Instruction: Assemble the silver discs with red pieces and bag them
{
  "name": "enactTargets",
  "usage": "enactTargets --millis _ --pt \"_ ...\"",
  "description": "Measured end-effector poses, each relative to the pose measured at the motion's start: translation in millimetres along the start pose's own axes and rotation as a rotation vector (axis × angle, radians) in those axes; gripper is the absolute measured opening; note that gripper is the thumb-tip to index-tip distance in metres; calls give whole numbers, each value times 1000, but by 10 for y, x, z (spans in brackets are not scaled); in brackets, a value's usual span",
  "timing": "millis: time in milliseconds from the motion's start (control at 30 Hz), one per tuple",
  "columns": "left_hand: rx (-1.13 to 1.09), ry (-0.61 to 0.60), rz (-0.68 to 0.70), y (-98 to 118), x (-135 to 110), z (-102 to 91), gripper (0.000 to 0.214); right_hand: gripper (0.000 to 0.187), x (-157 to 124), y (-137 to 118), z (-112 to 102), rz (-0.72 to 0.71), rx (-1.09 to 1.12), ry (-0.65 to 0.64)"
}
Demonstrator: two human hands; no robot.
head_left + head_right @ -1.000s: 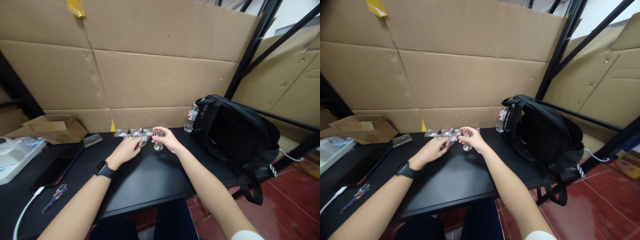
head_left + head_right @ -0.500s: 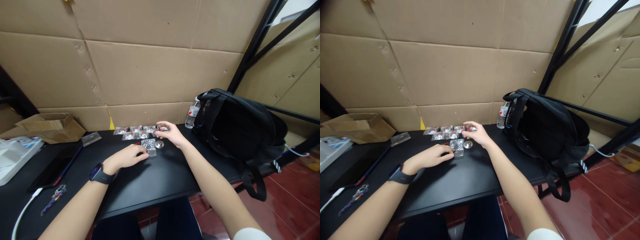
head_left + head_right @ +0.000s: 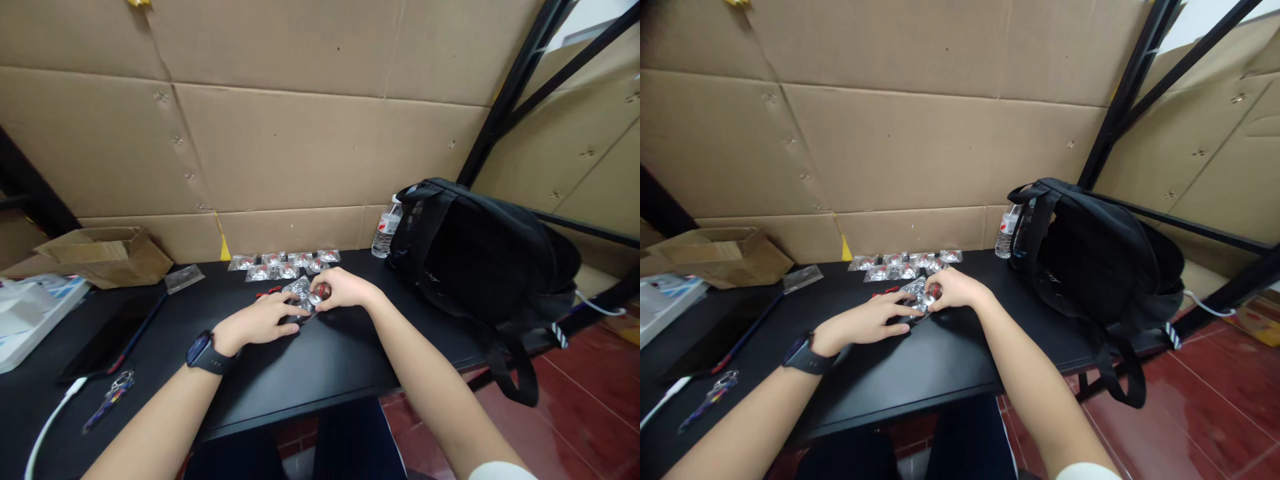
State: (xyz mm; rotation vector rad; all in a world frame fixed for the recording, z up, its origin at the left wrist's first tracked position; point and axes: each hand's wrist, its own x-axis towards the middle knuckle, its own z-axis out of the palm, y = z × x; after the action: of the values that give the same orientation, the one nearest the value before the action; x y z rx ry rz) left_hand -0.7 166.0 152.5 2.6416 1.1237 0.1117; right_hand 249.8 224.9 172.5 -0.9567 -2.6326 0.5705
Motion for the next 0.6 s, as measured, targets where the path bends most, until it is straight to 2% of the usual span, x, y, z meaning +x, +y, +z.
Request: enactTargets --millis 200,367,600 --pt "77 7 -9 52 -1 37 43 31 -35 -22 -35 45 -61 -56" --pt "85 15 -8 57 0 83 46 23 -19 -9 -4 103 -124 -158" --pt "68 16 -3 54 -5 105 46 30 40 -27 87 99 -105 -104"
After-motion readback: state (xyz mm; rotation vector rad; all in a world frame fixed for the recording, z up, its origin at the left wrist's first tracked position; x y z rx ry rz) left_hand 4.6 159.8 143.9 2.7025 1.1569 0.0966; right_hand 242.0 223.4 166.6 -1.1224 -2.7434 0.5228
